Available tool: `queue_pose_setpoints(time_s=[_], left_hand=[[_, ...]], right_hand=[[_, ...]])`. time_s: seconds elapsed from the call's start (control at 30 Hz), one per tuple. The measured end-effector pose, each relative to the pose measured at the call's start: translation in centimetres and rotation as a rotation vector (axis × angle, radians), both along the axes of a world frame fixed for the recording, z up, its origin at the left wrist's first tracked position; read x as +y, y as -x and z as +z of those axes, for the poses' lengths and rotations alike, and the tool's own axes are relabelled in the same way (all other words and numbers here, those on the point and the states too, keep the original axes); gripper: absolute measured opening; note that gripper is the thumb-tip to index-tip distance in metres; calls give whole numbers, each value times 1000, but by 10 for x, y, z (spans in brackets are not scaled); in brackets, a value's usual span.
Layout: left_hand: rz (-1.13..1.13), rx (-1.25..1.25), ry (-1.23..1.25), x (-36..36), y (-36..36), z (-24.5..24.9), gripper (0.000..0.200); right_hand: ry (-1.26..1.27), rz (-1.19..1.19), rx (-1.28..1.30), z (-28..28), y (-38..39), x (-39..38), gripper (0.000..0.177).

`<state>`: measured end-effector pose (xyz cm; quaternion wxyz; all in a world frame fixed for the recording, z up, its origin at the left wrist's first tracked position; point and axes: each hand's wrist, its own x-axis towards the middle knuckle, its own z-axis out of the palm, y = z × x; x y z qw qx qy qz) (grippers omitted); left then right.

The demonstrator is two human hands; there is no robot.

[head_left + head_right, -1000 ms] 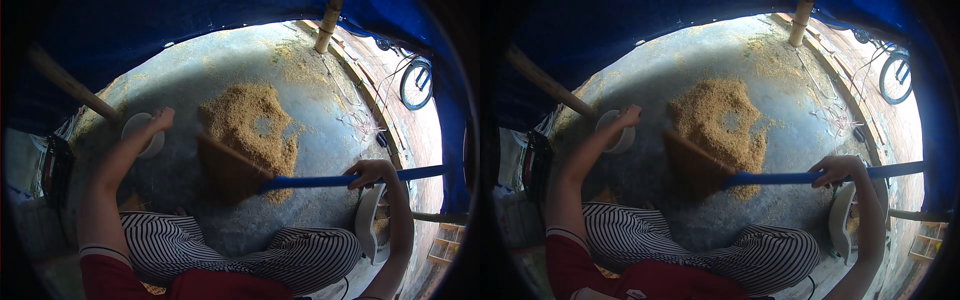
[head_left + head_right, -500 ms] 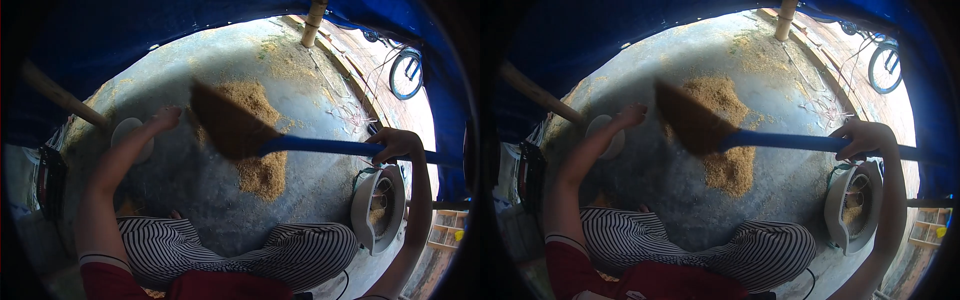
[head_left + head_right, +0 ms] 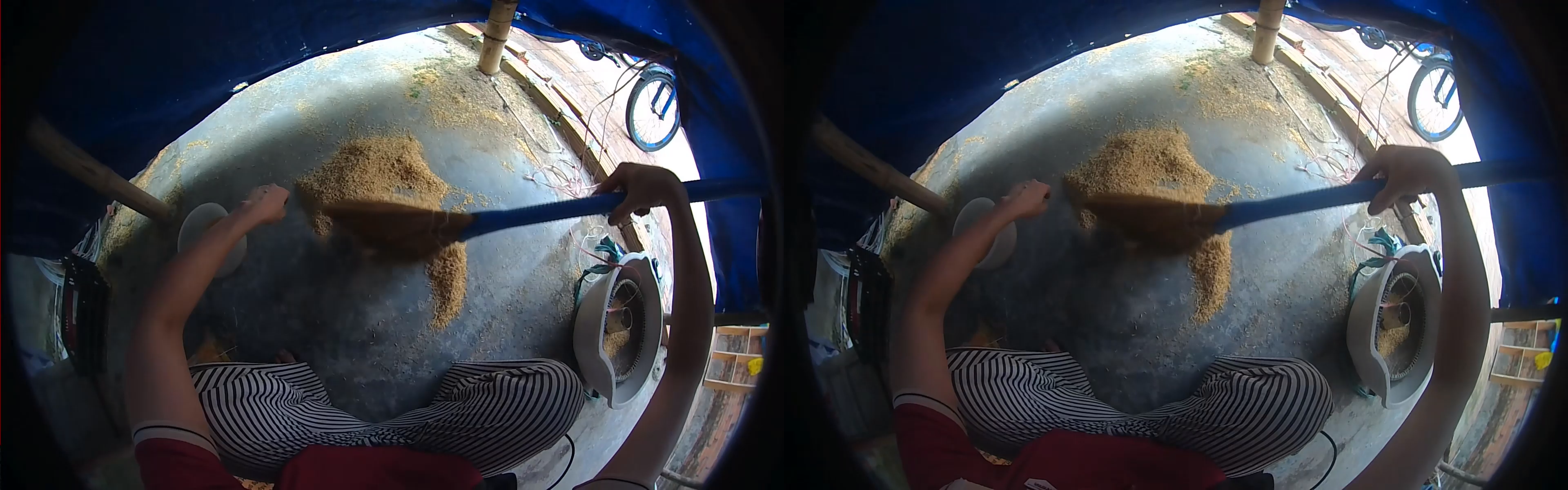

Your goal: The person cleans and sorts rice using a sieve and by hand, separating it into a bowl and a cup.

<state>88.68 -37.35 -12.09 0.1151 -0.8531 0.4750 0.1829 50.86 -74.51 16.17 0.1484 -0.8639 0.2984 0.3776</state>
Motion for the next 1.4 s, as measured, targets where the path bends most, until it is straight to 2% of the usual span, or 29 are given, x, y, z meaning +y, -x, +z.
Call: queue_pose_setpoints(time_s=[0.17, 0.23, 0.37, 0.4, 0.43, 0.57, 0.63, 0.7, 0.83, 0.87, 0.9, 1.03, 1.1, 1.13, 1.17, 1.27, 1.3, 1.37, 1.4], left_hand=[[21, -16, 58, 0, -2, 12, 21], [34, -12, 54, -1, -5, 13, 21], [51, 0, -1, -3, -18, 2, 24], [43, 1, 3, -7, -18, 0, 24], [36, -5, -40, -10, -17, -1, 24], [17, 17, -27, -20, -7, 6, 24], [-15, 4, 23, -25, -5, 0, 25], [-40, -11, 75, -27, -2, 0, 26], [-75, -1, 58, -34, 12, 15, 26], [-82, 4, 40, -35, 15, 19, 24], [-91, 0, 42, -36, 13, 16, 24], [-100, -5, 63, -32, 11, 15, 25], [-108, -21, 64, -30, 11, 21, 25], [-97, -15, 36, -28, 9, 18, 25], [-85, -7, 7, -27, 7, 15, 24], [-84, 57, -53, -25, -1, 4, 25], [-84, 58, -53, -27, -2, 3, 25], [-103, 44, -134, -30, -2, 1, 28], [-101, 44, -135, -32, -3, 0, 28]], right_hand=[[33, -92, -10, 28, 7, 22, 52], [111, -53, 48, 42, 11, 40, 38], [-7, 89, 195, 57, 17, 54, 37], [3, 111, 289, 53, 17, 53, 49], [6, 102, 289, 51, 18, 55, 49], [293, 199, 494, 41, 12, 53, 53], [453, 288, 464, 40, 6, 43, 52], [547, 432, 213, 46, -2, 33, 50], [696, 504, -8, 52, -12, 34, 49], [782, 596, -121, 49, -7, 29, 49], [786, 423, -37, 51, -14, 33, 48], [826, 384, -132, 67, 6, 37, 49], [676, 192, -141, 77, 34, 20, 53], [647, 237, -172, 79, 53, 4, 57], [550, 30, -167, 81, 67, 1, 57], [412, -78, -200, 84, 92, 11, 44], [391, -100, -225, 81, 99, 10, 42], [290, -290, -235, 67, 115, 12, 41], [231, -378, -197, 58, 120, 8, 48]])
